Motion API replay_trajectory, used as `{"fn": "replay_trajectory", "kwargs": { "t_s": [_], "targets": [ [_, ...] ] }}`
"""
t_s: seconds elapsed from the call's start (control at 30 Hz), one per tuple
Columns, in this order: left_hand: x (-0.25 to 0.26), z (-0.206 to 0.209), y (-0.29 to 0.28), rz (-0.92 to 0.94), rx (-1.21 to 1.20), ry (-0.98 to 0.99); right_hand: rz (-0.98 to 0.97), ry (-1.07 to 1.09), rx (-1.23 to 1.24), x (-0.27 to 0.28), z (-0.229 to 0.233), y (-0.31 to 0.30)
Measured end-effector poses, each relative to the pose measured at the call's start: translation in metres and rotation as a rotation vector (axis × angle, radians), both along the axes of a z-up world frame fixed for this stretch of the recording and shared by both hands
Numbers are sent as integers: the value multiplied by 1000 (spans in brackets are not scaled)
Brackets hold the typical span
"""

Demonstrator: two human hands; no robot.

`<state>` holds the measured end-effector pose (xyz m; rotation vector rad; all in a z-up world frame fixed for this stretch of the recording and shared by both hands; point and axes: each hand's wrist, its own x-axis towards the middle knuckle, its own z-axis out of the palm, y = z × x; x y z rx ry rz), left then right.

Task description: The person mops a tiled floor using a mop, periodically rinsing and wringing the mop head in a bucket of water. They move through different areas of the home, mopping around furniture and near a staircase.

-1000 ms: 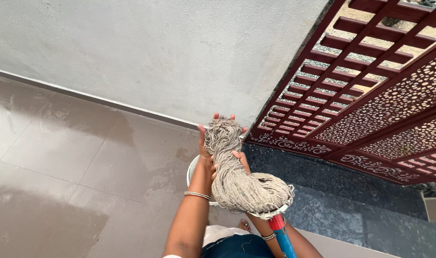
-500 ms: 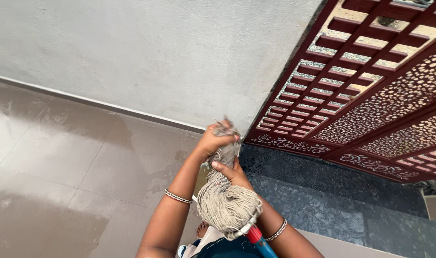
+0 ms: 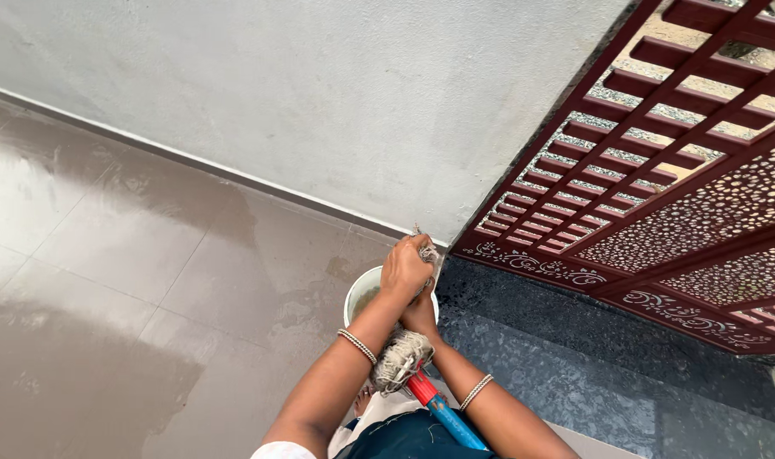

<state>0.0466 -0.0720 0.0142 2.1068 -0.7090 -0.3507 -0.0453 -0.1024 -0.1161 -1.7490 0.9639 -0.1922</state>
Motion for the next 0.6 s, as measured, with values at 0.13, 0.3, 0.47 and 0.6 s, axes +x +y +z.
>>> {"fn": "replay_trajectory", "kwargs": {
  "t_s": [0.13,0.3,0.47,0.6],
  "targets": [
    [-5,22,0,118,89,59,96,-563,-167,2,-22,-5],
    [7,25,-6,62,149,96,122,-487,161,8,11,-3],
    [48,15,6,-119,-611,1093,-83,-397,762,-8,87,-1],
    [53,-24,21,-129,-896,1090,-29,-433,1094,-8,114,-11]
  ]
}}
